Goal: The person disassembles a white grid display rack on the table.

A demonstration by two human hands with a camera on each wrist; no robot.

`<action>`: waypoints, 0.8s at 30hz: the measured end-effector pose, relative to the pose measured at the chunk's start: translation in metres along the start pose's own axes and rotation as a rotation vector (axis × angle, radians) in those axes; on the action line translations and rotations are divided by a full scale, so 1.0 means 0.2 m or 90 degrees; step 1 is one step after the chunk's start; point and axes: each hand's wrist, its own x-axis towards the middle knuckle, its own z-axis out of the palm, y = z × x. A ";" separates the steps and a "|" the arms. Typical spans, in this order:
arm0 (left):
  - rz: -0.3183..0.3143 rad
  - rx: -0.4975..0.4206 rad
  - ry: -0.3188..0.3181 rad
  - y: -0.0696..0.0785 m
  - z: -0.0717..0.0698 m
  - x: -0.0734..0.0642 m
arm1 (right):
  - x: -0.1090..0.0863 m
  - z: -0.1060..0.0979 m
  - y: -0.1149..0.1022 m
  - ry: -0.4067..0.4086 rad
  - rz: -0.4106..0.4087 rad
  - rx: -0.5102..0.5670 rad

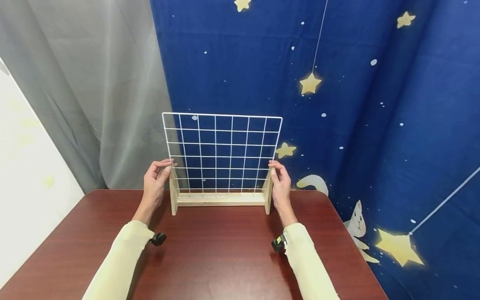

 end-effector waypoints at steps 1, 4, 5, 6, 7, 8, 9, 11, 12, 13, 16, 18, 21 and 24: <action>-0.001 -0.004 0.003 0.00 0.00 0.00 | 0.00 0.00 0.00 -0.002 0.002 -0.001; -0.004 -0.006 0.011 0.01 0.00 0.00 | 0.00 0.02 0.01 -0.005 0.009 -0.005; -0.007 -0.007 0.015 0.01 0.00 0.00 | 0.00 0.02 0.01 -0.003 0.012 -0.006; -0.009 -0.007 0.017 0.01 0.00 0.00 | -0.01 0.02 0.01 -0.001 0.014 -0.008; -0.011 -0.006 0.019 0.01 0.00 0.00 | -0.01 0.03 0.01 0.000 0.015 -0.008; -0.011 -0.002 0.019 0.02 0.00 -0.01 | -0.01 0.03 0.01 0.003 0.017 -0.009; -0.010 -0.001 0.018 0.02 0.00 -0.01 | -0.01 0.03 0.01 0.004 0.018 -0.010; -0.006 0.002 0.018 0.02 0.00 -0.01 | -0.01 0.03 0.00 0.002 0.022 -0.013; -0.003 0.005 0.015 0.01 0.00 -0.01 | -0.01 0.03 0.00 0.000 0.024 -0.016; -0.001 0.007 0.012 0.01 0.01 -0.01 | 0.00 0.02 -0.01 -0.001 0.025 -0.018; -0.007 0.008 -0.002 0.02 0.03 -0.02 | 0.00 0.00 -0.02 0.008 0.029 -0.021; -0.018 0.010 -0.005 0.03 0.03 -0.04 | -0.01 -0.01 -0.03 0.017 0.033 -0.022; -0.029 0.008 0.001 0.06 0.03 -0.06 | -0.02 -0.01 -0.04 0.016 0.043 -0.020; -0.026 0.018 0.004 0.10 0.01 -0.09 | -0.04 0.01 -0.04 0.005 0.049 -0.009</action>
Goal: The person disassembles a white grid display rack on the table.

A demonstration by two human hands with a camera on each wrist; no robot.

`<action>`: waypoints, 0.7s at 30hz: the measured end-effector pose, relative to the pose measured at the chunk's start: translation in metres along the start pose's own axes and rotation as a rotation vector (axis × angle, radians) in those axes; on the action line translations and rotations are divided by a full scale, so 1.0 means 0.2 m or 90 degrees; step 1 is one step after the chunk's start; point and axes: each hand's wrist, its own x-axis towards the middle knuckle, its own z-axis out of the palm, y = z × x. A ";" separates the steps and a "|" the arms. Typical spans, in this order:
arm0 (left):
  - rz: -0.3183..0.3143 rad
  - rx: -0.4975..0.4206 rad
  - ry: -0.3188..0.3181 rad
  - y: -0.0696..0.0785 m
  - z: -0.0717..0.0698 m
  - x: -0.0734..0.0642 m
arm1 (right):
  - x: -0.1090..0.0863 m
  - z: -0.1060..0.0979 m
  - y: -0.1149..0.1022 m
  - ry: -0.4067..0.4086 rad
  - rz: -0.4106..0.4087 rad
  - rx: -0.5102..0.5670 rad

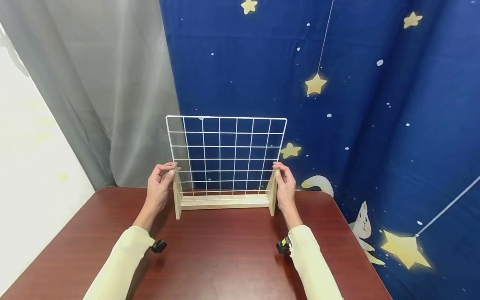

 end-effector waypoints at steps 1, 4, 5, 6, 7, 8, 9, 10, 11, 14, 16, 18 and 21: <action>0.002 0.002 -0.005 0.01 0.00 -0.01 | -0.01 0.00 0.00 0.000 -0.002 0.001; 0.004 0.018 -0.022 0.04 -0.02 -0.04 | -0.03 0.01 -0.01 0.002 -0.009 0.004; 0.003 0.023 -0.026 0.05 -0.02 -0.05 | -0.03 0.01 -0.01 0.004 -0.012 0.002; 0.001 0.024 -0.030 0.06 -0.03 -0.06 | -0.04 0.02 -0.02 0.005 -0.015 -0.001; 0.000 0.027 -0.033 0.07 -0.03 -0.07 | -0.05 0.02 -0.02 0.004 -0.017 -0.002; -0.001 0.030 -0.035 0.08 -0.04 -0.08 | -0.05 0.02 -0.03 0.003 -0.018 -0.004; -0.001 0.033 -0.037 0.09 -0.04 -0.08 | -0.06 0.02 -0.03 0.002 -0.016 -0.002; -0.002 0.036 -0.038 0.09 -0.05 -0.09 | -0.06 0.02 -0.04 -0.001 -0.016 0.000; -0.001 0.035 -0.039 0.10 -0.05 -0.10 | -0.07 0.02 -0.04 -0.004 -0.014 0.003; 0.003 0.041 -0.041 0.12 -0.05 -0.12 | -0.09 0.00 -0.06 -0.014 0.001 0.011; 0.006 0.038 -0.042 0.12 -0.06 -0.13 | -0.10 -0.01 -0.07 -0.019 0.017 0.013; 0.009 0.036 -0.045 0.13 -0.06 -0.15 | -0.12 -0.02 -0.08 -0.025 0.031 0.012; 0.016 0.039 -0.055 0.15 -0.08 -0.17 | -0.14 -0.02 -0.10 -0.034 0.039 0.019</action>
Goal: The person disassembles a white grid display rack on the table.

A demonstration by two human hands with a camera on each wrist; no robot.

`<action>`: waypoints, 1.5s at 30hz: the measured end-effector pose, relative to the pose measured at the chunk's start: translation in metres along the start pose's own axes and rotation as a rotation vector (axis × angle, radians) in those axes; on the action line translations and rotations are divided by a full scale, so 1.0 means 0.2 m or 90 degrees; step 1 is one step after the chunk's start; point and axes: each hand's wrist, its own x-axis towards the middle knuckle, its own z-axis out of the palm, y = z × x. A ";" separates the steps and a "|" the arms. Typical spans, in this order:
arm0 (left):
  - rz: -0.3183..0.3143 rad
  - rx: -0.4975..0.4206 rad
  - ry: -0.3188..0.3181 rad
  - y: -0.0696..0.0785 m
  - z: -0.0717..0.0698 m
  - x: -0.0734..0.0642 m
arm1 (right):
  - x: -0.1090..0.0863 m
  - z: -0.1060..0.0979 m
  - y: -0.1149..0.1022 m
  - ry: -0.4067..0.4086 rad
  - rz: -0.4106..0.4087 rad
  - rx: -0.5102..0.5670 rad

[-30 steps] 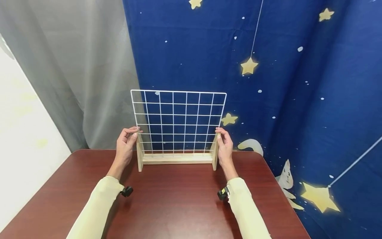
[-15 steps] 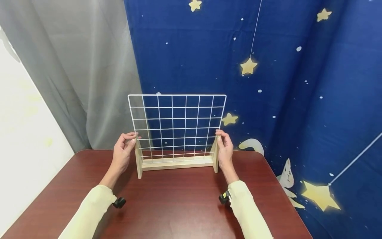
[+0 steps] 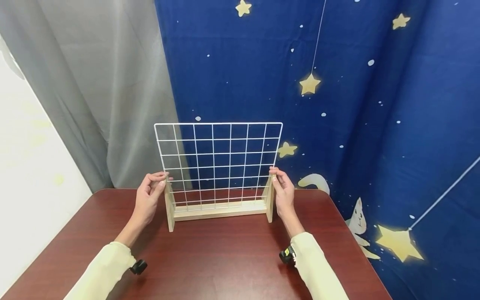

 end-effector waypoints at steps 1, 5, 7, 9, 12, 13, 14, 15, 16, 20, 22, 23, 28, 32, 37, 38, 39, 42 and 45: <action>0.004 0.005 -0.005 0.00 -0.01 -0.01 | -0.01 0.00 0.00 -0.003 0.000 0.003; 0.025 0.023 -0.023 0.02 -0.02 -0.04 | -0.03 0.01 -0.01 -0.001 -0.005 0.012; 0.035 0.023 -0.026 0.03 -0.03 -0.06 | -0.04 0.02 -0.02 0.002 -0.008 0.017; 0.042 0.022 -0.025 0.04 -0.03 -0.06 | -0.04 0.02 -0.02 0.001 -0.012 0.022; 0.046 0.019 -0.022 0.04 -0.03 -0.06 | -0.04 0.03 -0.02 -0.003 -0.021 0.030; 0.047 0.019 -0.022 0.04 -0.03 -0.06 | -0.03 0.03 -0.02 -0.003 -0.024 0.032; 0.047 0.017 -0.021 0.04 -0.03 -0.06 | -0.03 0.03 -0.02 -0.004 -0.027 0.031; 0.046 0.017 -0.021 0.04 -0.03 -0.06 | -0.03 0.03 -0.02 -0.005 -0.029 0.030; 0.047 0.016 -0.022 0.04 -0.03 -0.05 | -0.03 0.04 -0.02 -0.006 -0.031 0.026; 0.043 0.022 -0.024 0.04 -0.04 -0.05 | -0.02 0.03 -0.04 -0.009 -0.024 -0.016; 0.037 0.030 -0.022 0.04 -0.04 -0.06 | -0.02 0.03 -0.08 -0.005 -0.015 -0.063; 0.034 0.032 -0.019 0.05 -0.04 -0.07 | -0.02 0.03 -0.10 -0.003 -0.008 -0.089; 0.032 0.041 -0.001 0.05 -0.02 -0.08 | -0.04 0.03 -0.21 0.007 0.000 -0.284; 0.042 0.040 0.004 0.05 -0.02 -0.09 | -0.06 0.07 -0.25 0.067 -0.050 -0.457; 0.052 0.031 0.001 0.05 -0.03 -0.08 | -0.08 0.15 -0.28 0.154 -0.173 -0.517; 0.053 0.033 -0.001 0.05 -0.03 -0.08 | -0.09 0.17 -0.28 0.161 -0.201 -0.516; 0.052 0.035 -0.002 0.05 -0.02 -0.08 | -0.09 0.19 -0.29 0.162 -0.228 -0.514; 0.044 0.040 -0.002 0.05 -0.02 -0.08 | -0.10 0.25 -0.29 0.143 -0.306 -0.506; 0.034 0.041 -0.003 0.05 -0.02 -0.08 | -0.11 0.31 -0.28 0.097 -0.379 -0.491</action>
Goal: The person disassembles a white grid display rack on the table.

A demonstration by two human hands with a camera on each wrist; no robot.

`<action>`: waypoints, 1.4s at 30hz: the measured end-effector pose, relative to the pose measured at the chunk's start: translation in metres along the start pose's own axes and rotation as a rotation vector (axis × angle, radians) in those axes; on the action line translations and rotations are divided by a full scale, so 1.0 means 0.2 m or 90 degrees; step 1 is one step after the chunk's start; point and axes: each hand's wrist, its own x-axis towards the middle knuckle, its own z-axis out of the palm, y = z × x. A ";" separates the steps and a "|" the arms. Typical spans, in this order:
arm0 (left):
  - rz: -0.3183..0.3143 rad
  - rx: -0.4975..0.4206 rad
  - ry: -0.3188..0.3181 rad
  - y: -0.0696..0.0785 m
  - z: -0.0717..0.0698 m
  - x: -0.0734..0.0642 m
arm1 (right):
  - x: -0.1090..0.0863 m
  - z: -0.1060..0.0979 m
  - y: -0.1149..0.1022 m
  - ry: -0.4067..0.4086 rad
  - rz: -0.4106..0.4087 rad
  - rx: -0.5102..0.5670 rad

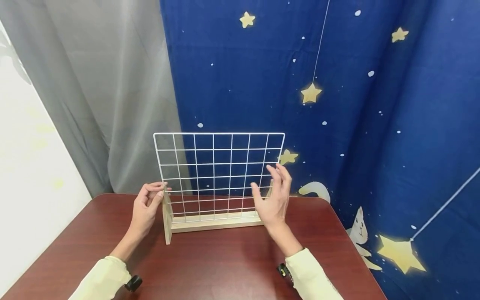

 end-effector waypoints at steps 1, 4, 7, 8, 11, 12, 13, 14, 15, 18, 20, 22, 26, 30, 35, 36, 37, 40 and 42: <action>0.000 0.001 0.000 0.00 0.00 0.00 | 0.00 0.02 -0.02 -0.005 -0.029 0.011; 0.004 -0.007 0.001 0.00 0.00 -0.01 | -0.02 0.08 -0.07 -0.021 -0.105 0.029; 0.011 -0.015 0.002 0.00 -0.01 -0.01 | -0.04 0.13 -0.12 -0.038 -0.149 0.014; 0.011 -0.022 0.003 0.00 0.00 -0.01 | -0.05 0.15 -0.13 -0.046 -0.160 0.005; 0.008 -0.025 0.005 0.00 0.00 -0.01 | -0.07 0.20 -0.18 -0.073 -0.180 -0.025; 0.006 -0.025 0.006 0.00 0.01 0.00 | -0.08 0.22 -0.19 -0.083 -0.186 -0.035; 0.002 -0.020 0.005 0.00 0.01 0.00 | -0.10 0.24 -0.21 -0.092 -0.188 -0.040; -0.002 -0.018 0.003 0.00 0.01 0.00 | -0.11 0.25 -0.22 -0.099 -0.187 -0.048; -0.004 -0.016 0.001 0.00 0.01 0.00 | -0.12 0.27 -0.23 -0.103 -0.185 -0.057; -0.012 -0.006 -0.001 0.00 0.02 0.00 | -0.13 0.33 -0.26 -0.114 -0.178 -0.091; -0.013 -0.007 0.005 0.00 0.02 0.00 | -0.13 0.36 -0.28 -0.121 -0.174 -0.117; -0.013 -0.008 0.010 0.00 0.01 0.00 | -0.12 0.40 -0.29 -0.127 -0.174 -0.149; -0.012 -0.016 0.014 0.01 0.01 -0.01 | -0.10 0.46 -0.30 -0.126 -0.184 -0.212; -0.014 -0.016 0.012 0.01 0.01 -0.01 | -0.09 0.52 -0.30 -0.118 -0.188 -0.272; -0.018 -0.014 0.022 0.00 0.00 -0.01 | -0.06 0.57 -0.31 -0.097 -0.179 -0.298; -0.018 -0.013 0.023 0.00 0.00 -0.01 | -0.05 0.58 -0.31 -0.089 -0.179 -0.299; -0.018 -0.013 0.023 0.00 0.00 -0.01 | -0.04 0.58 -0.31 -0.079 -0.180 -0.299; -0.017 -0.013 0.020 0.00 0.00 -0.01 | -0.02 0.59 -0.30 -0.049 -0.187 -0.306; -0.016 -0.009 0.016 0.00 0.01 0.00 | -0.02 0.59 -0.29 -0.033 -0.197 -0.304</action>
